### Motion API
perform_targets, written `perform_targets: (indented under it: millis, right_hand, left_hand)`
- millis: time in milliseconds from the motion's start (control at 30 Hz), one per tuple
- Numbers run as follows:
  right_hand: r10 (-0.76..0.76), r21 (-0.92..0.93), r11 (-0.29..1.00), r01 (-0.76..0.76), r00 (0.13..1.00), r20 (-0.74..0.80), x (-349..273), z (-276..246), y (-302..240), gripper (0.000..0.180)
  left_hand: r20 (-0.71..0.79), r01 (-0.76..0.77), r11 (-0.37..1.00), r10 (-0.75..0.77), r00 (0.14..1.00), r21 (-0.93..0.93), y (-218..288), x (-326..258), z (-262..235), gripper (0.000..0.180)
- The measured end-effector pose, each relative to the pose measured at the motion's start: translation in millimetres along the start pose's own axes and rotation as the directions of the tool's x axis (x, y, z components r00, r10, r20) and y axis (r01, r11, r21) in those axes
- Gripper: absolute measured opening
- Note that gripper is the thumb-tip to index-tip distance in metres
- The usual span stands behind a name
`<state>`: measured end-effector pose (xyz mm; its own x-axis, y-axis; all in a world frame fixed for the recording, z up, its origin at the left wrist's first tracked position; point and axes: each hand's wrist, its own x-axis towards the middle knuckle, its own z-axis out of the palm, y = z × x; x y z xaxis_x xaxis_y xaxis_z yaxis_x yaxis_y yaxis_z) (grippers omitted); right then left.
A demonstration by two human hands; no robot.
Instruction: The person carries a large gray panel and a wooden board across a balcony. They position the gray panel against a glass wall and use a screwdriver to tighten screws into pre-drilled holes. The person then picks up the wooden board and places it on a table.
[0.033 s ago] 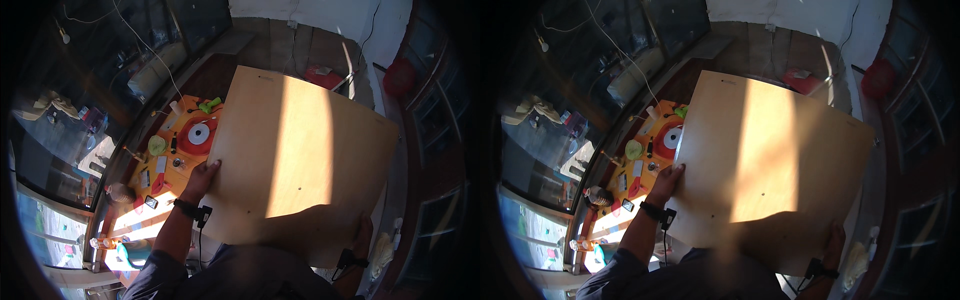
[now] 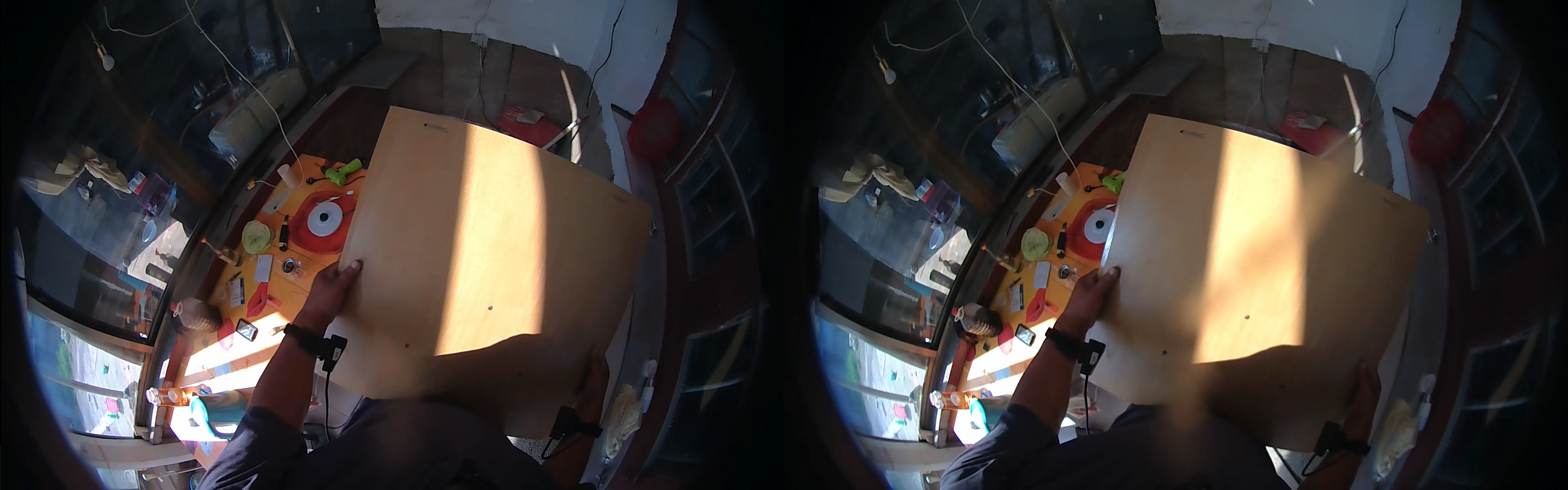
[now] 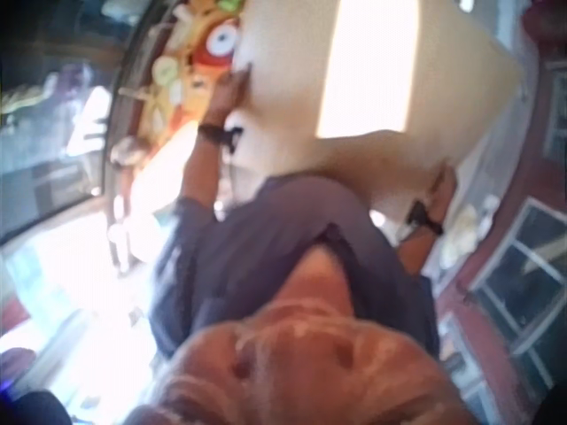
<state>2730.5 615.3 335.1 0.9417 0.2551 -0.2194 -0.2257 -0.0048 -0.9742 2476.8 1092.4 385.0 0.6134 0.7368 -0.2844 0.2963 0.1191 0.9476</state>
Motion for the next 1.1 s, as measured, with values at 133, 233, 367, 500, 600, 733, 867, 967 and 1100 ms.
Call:
perform_targets:
  millis: [133, 233, 367, 500, 600, 733, 867, 967, 1100]
  right_hand:
    - [0.004, 0.047, 0.999, -0.004, 1.0, -0.005, 26.6, 13.1, -3.8, 0.037]
    - [-0.045, 0.033, 0.998, 0.045, 0.999, -0.015, 55.2, 18.0, -3.1, 0.039]
    - [-0.023, 0.007, 1.0, 0.023, 0.998, 0.051, 76.4, 42.8, -27.7, 0.037]
    - [0.014, -0.004, 1.0, -0.014, 0.999, 0.035, 116.3, 50.0, -26.6, 0.034]
    - [0.057, -0.021, 0.998, -0.057, 0.998, 0.013, 146.9, 56.2, -25.6, 0.033]
    - [-0.002, -0.141, 0.99, 0.011, 0.998, 0.064, 207.8, 56.4, -8.0, 0.035]
    - [0.03, -0.239, 0.971, 0.021, 0.978, 0.208, 269.8, 75.7, -9.9, 0.037]
    - [0.182, -0.32, 0.936, -0.143, 0.979, 0.096, 317.3, 85.3, -10.1, 0.047]
    - [0.131, -0.429, 0.903, -0.02, 0.964, 0.231, 369.9, 112.1, -43.1, 0.048]
  left_hand:
    - [-0.015, -0.006, 1.0, 0.006, 1.0, 0.017, 5.3, 28.1, 5.2, 0.052]
    - [-0.015, 0.006, 1.0, -0.006, 1.0, 0.013, -0.9, 61.3, 11.4, 0.052]
    - [0.012, 0.1, 0.994, -0.099, 0.995, -0.051, 5.2, 90.5, 9.8, 0.052]
    - [-0.021, 0.11, 0.993, -0.111, 0.994, -0.037, 11.9, 114.8, 13.5, 0.053]
    - [-0.05, 0.127, 0.991, -0.129, 0.99, -0.028, 20.4, 129.7, 19.6, 0.052]
    - [-0.098, 0.133, 0.989, -0.138, 0.986, -0.064, 24.8, 156.7, 25.9, 0.051]
    - [-0.19, 0.144, 0.989, -0.15, 0.97, -0.043, 31.9, 184.5, 42.5, 0.048]
    - [-0.226, 0.163, 0.984, -0.175, 0.958, -0.072, 33.9, 206.2, 57.9, 0.047]
    - [-0.275, 0.201, 0.972, -0.227, 0.934, -0.12, 41.3, 227.2, 78.9, 0.046]
